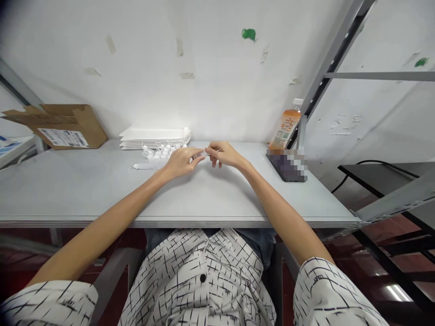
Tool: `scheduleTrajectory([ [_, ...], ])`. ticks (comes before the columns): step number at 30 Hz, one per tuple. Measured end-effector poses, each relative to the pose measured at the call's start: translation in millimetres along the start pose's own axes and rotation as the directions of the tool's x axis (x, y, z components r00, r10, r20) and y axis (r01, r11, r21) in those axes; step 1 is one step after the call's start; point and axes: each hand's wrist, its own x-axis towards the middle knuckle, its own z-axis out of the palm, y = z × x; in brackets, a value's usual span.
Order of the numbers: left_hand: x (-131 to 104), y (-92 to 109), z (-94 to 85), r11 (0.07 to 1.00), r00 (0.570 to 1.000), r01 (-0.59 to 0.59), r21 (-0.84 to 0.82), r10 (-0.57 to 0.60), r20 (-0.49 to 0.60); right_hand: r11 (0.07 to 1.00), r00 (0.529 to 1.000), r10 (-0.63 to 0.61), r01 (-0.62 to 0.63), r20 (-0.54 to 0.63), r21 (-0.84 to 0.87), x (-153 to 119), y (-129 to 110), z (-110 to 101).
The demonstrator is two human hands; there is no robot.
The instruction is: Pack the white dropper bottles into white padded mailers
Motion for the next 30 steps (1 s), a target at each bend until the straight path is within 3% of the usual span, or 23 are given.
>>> scheduleTrajectory([
  [7, 0, 0, 3.1, 0.999, 1.0, -0.022, -0.024, 0.022, 0.004, 0.999, 0.999, 0.019, -0.022, -0.045, -0.049, 7, 15, 9],
  [17, 4, -4, 1.3, 0.965, 0.996, 0.049, -0.258, -0.066, -0.056, 0.997, 0.998, -0.015, 0.019, -0.055, 0.075, 2, 4, -2],
  [26, 0, -4, 8.4, 0.983, 0.97, -0.061, -0.175, 0.017, -0.243, 0.995, 1.0, 0.016, -0.014, -0.022, 0.101, 3, 2, 5],
  [30, 2, -4, 7.9, 0.97, 0.973, -0.023, -0.242, -0.034, -0.228, 0.994, 0.998, 0.02, -0.013, -0.062, 0.104, 3, -1, 6],
])
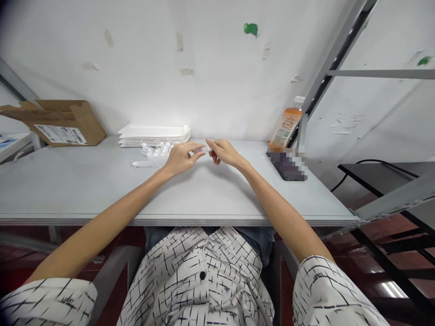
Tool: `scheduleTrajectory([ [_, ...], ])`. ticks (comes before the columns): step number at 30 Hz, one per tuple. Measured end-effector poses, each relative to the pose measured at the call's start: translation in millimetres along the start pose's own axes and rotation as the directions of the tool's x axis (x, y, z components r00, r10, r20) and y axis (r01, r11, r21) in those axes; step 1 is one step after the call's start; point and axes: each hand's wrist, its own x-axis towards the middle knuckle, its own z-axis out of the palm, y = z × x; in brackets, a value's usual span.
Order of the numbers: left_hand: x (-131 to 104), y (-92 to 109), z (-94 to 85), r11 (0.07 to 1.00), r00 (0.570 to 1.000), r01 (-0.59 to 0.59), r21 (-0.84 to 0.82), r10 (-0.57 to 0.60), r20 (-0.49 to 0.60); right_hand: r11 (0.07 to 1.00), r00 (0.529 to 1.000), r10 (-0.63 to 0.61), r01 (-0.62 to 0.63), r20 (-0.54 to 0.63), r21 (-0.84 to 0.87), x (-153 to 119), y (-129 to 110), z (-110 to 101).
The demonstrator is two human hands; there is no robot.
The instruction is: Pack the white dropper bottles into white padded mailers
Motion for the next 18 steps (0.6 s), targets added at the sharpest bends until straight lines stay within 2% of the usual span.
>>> scheduleTrajectory([
  [3, 2, -2, 0.3, 0.995, 0.997, 0.071, -0.073, -0.069, 0.02, 1.0, 1.0, -0.021, 0.02, -0.021, -0.007, -2, -4, -3],
  [6, 3, -5, 1.1, 0.993, 0.997, 0.075, -0.09, -0.072, 0.027, 1.0, 1.0, -0.013, 0.013, -0.007, -0.006, -3, -4, -3],
  [10, 2, -9, 1.7, 0.998, 1.0, -0.001, -0.068, 0.002, 0.023, 0.999, 0.999, 0.017, -0.018, 0.04, 0.028, -1, 2, 2],
  [14, 0, -12, 2.5, 0.995, 0.996, -0.092, 0.03, 0.092, -0.014, 0.995, 0.998, 0.038, -0.043, 0.057, 0.093, 2, 6, 5],
  [18, -1, -12, 3.6, 0.99, 0.992, -0.118, 0.081, 0.121, -0.039, 0.991, 0.996, 0.071, -0.077, 0.061, 0.107, 2, 5, 5],
])
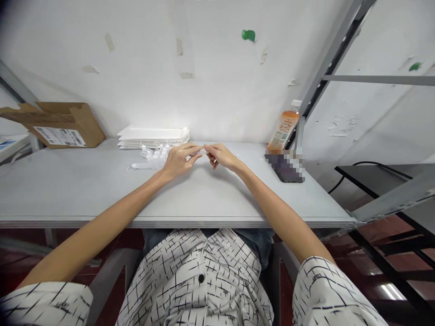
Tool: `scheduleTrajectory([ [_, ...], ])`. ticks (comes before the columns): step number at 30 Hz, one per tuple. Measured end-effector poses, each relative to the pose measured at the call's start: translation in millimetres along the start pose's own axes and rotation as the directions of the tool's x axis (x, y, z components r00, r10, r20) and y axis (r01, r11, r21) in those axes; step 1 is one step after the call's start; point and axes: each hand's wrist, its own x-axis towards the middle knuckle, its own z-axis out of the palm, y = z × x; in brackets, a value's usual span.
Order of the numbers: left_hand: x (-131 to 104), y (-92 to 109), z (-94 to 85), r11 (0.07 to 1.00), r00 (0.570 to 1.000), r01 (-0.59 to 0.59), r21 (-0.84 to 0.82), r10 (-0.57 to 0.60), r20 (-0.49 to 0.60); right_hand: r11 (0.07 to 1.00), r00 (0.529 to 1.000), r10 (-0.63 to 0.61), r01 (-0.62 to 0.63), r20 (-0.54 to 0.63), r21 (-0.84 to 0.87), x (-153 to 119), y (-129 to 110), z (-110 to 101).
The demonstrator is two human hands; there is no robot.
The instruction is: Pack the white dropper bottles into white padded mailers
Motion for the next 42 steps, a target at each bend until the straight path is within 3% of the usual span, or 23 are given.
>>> scheduleTrajectory([
  [7, 4, 5, -2.6, 0.985, 0.99, 0.125, -0.122, -0.116, 0.076, 0.998, 0.999, -0.04, 0.038, -0.034, -0.052, -3, -5, 0],
  [14, 5, 9, -7.1, 0.946, 0.94, 0.225, -0.233, -0.148, 0.309, 0.975, 0.991, -0.129, 0.121, -0.032, -0.188, -3, 2, -1],
  [20, 1, 4, -2.9, 0.996, 0.974, 0.092, -0.018, -0.087, 0.21, 0.99, 0.997, -0.08, 0.077, -0.022, -0.118, 0, 6, 2],
  [24, -3, 6, -0.5, 0.98, 0.983, 0.032, 0.195, -0.066, 0.171, 0.997, 1.0, -0.019, 0.018, -0.02, -0.07, 2, 5, 4],
  [28, -4, 12, -0.6, 0.956, 0.994, -0.017, 0.293, -0.017, 0.111, 1.0, 0.999, 0.021, -0.021, -0.027, 0.011, -1, -3, 6],
  [32, -2, 15, -2.3, 0.963, 0.989, 0.049, 0.263, -0.084, 0.123, 0.999, 0.998, 0.034, -0.035, -0.051, -0.01, -3, -9, 4],
  [35, 0, 13, -5.8, 0.971, 0.981, 0.124, 0.203, -0.151, 0.124, 0.993, 0.993, -0.012, -0.003, -0.119, -0.118, -2, -11, -12],
  [38, 2, 11, -8.5, 0.967, 0.973, 0.171, 0.188, -0.196, 0.122, 0.897, 0.935, -0.154, -0.004, -0.32, -0.442, -1, -6, -39],
  [40, 2, 10, -8.4, 0.966, 0.968, 0.185, 0.179, -0.211, 0.138, 0.728, 0.884, -0.207, -0.147, -0.419, -0.669, -2, 1, -55],
  [42, 1, 10, -7.3, 0.97, 0.967, 0.18, 0.164, -0.205, 0.152, 0.568, 0.861, -0.201, -0.287, -0.468, -0.771, -2, 9, -67],
])
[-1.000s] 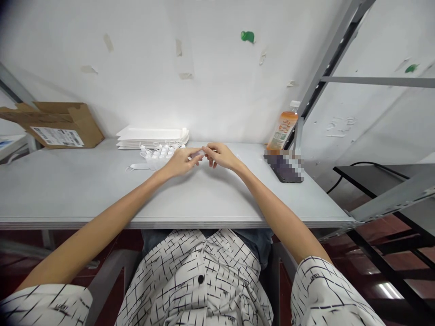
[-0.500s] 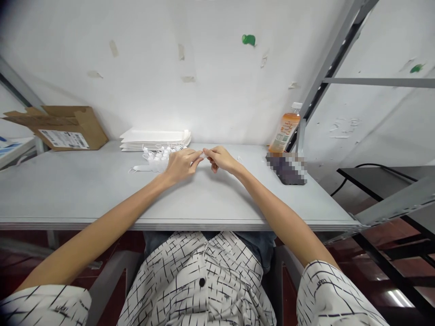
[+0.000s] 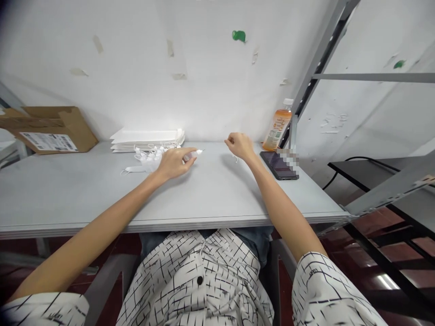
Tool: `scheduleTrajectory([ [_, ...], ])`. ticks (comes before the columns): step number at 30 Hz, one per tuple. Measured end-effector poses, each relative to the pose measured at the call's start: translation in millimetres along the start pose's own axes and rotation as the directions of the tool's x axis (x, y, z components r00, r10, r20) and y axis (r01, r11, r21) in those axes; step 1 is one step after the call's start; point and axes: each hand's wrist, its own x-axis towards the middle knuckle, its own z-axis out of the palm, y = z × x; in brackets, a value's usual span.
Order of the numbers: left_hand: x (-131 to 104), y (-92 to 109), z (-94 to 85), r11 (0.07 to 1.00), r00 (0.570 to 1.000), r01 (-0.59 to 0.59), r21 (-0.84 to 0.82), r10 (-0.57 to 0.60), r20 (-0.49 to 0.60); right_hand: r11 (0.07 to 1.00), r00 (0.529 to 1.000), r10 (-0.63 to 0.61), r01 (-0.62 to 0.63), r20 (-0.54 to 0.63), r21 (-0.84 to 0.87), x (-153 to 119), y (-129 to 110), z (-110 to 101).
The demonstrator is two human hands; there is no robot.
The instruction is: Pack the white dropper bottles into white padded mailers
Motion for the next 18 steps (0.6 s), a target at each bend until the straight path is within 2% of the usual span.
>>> scheduleTrajectory([
  [3, 0, 1, 1.4, 1.0, 1.0, -0.017, -0.003, 0.017, -0.001, 0.982, 0.995, 0.064, -0.048, 0.081, -0.182, 1, 12, 5],
  [8, 0, 1, 1.3, 1.0, 0.999, -0.013, 0.004, 0.013, -0.032, 0.933, 0.964, 0.139, -0.051, 0.227, -0.356, 0, 18, 12],
  [15, 0, 0, 1.4, 1.0, 0.998, 0.0, -0.03, -0.002, -0.062, 0.927, 0.945, 0.107, 0.017, 0.309, -0.375, 0, 19, 15],
  [18, 0, 0, 0.7, 0.999, 0.999, 0.005, -0.035, -0.007, -0.047, 0.935, 0.965, 0.093, 0.0, 0.246, -0.354, -1, 14, 12],
])
